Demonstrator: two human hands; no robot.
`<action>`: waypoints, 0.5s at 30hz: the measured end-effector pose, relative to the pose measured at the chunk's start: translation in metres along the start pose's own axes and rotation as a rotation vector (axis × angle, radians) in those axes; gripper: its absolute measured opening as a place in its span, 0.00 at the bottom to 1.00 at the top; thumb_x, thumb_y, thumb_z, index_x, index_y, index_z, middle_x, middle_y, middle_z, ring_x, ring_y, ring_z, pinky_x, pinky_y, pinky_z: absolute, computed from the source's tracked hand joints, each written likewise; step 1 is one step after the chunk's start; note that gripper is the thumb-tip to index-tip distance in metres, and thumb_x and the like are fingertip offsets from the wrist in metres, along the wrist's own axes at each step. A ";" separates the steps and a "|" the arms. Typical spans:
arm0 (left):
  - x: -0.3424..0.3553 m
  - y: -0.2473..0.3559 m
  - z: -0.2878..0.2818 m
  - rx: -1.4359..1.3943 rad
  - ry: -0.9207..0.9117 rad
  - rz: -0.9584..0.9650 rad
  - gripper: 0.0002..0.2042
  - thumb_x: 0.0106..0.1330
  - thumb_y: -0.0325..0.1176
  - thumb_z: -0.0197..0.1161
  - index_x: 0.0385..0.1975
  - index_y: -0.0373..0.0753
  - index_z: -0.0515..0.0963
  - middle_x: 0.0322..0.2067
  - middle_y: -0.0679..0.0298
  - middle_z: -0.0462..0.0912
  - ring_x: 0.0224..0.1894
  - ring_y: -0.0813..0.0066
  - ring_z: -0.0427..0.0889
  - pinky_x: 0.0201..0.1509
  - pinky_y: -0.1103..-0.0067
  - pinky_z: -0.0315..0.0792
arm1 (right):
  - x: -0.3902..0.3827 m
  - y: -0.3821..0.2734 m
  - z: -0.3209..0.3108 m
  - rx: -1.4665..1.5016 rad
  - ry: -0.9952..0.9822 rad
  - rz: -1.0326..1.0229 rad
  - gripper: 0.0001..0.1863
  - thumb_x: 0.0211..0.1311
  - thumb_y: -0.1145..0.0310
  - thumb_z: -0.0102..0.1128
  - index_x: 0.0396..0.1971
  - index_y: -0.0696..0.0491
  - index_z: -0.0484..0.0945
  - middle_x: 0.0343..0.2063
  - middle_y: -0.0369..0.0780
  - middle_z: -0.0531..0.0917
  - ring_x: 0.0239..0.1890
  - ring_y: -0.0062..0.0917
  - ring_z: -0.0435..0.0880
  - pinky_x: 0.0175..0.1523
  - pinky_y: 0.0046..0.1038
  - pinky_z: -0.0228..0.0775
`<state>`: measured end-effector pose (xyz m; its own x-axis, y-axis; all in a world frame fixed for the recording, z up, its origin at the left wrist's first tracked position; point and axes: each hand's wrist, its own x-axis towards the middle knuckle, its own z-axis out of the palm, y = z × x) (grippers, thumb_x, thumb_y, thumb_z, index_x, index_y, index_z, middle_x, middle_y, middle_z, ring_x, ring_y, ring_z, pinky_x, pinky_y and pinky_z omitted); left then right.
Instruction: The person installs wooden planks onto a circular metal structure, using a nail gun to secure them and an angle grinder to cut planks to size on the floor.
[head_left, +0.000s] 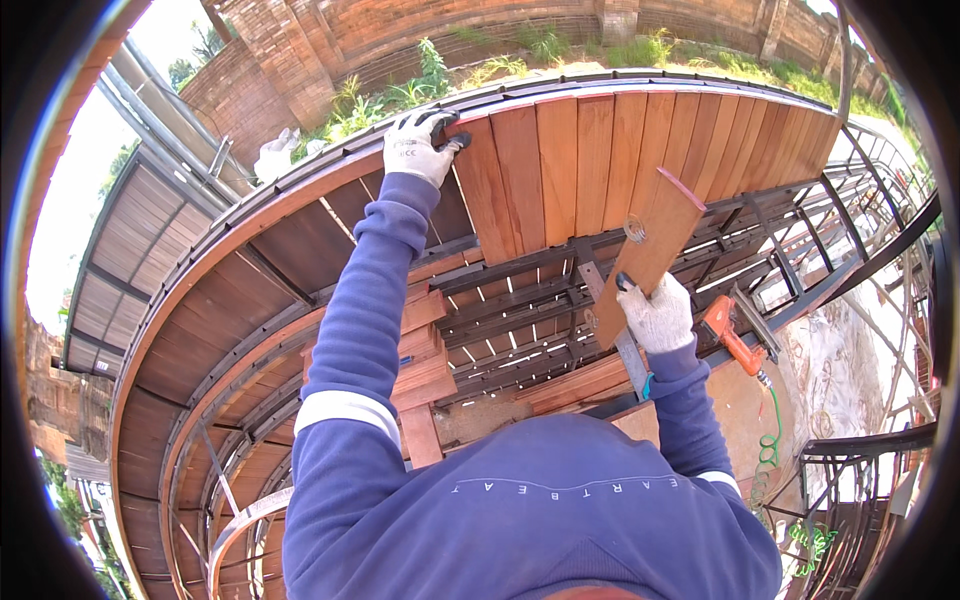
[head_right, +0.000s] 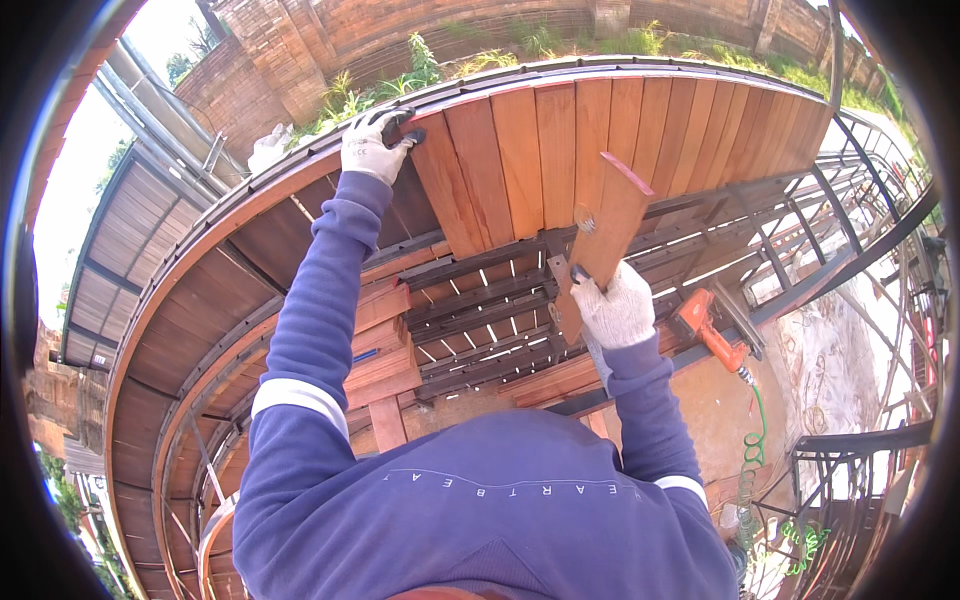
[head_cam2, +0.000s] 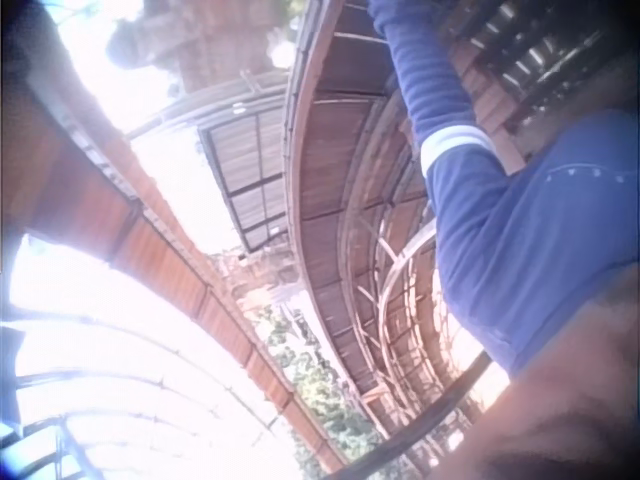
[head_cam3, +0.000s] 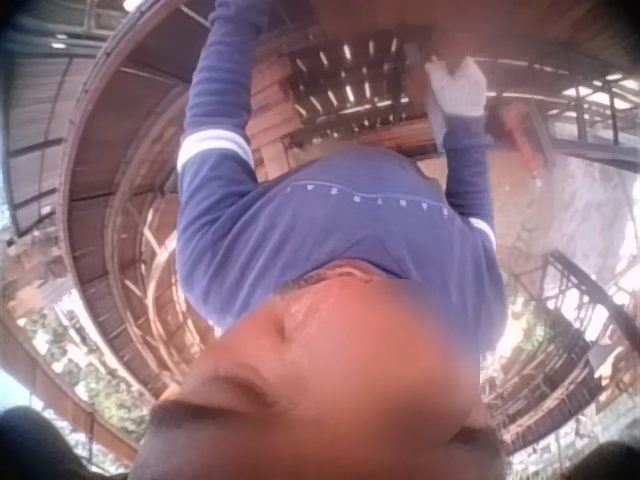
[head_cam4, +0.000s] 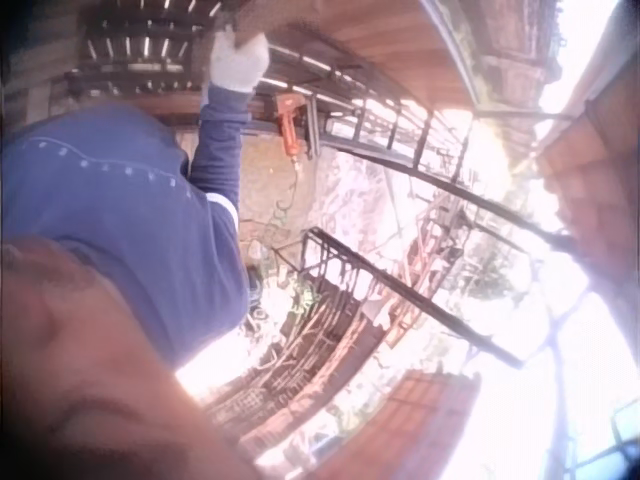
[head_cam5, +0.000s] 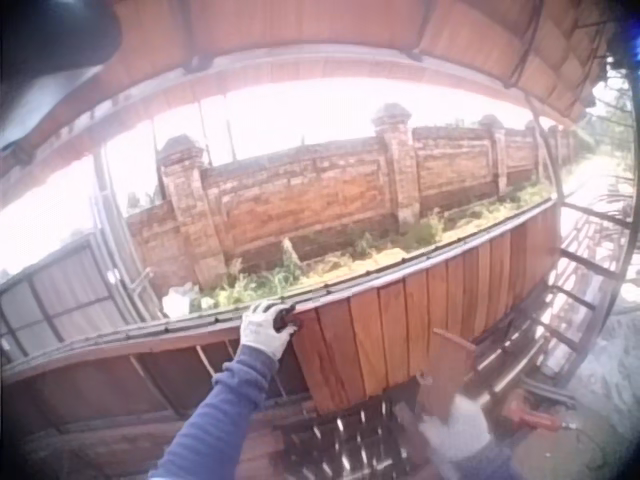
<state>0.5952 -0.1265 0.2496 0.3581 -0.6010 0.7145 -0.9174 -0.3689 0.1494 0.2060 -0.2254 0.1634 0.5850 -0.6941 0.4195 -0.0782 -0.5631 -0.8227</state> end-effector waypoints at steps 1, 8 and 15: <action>0.002 0.006 -0.002 0.000 -0.003 0.014 0.20 0.57 0.46 0.75 0.48 0.49 0.85 0.49 0.62 0.85 0.54 0.59 0.79 0.63 0.67 0.71 | 0.011 -0.007 0.008 -0.060 -0.030 -0.013 0.11 0.60 0.70 0.67 0.41 0.58 0.83 0.30 0.47 0.86 0.33 0.37 0.88 0.39 0.32 0.78; 0.004 0.001 -0.006 -0.087 -0.061 -0.032 0.19 0.58 0.46 0.74 0.47 0.48 0.85 0.48 0.60 0.84 0.55 0.58 0.78 0.63 0.67 0.70 | 0.088 -0.028 0.088 -0.165 -0.140 -0.025 0.15 0.62 0.59 0.65 0.38 0.55 0.83 0.30 0.50 0.85 0.37 0.46 0.85 0.42 0.38 0.77; 0.006 0.003 -0.011 -0.024 -0.168 -0.122 0.18 0.60 0.49 0.70 0.48 0.52 0.83 0.49 0.65 0.83 0.58 0.64 0.76 0.67 0.69 0.65 | 0.132 -0.025 0.139 -0.331 -0.197 -0.049 0.15 0.62 0.58 0.64 0.39 0.55 0.83 0.33 0.51 0.85 0.40 0.48 0.85 0.45 0.41 0.77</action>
<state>0.5924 -0.1236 0.2614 0.4885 -0.6634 0.5669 -0.8688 -0.4299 0.2456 0.3973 -0.2407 0.1860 0.7361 -0.5813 0.3467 -0.2838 -0.7301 -0.6216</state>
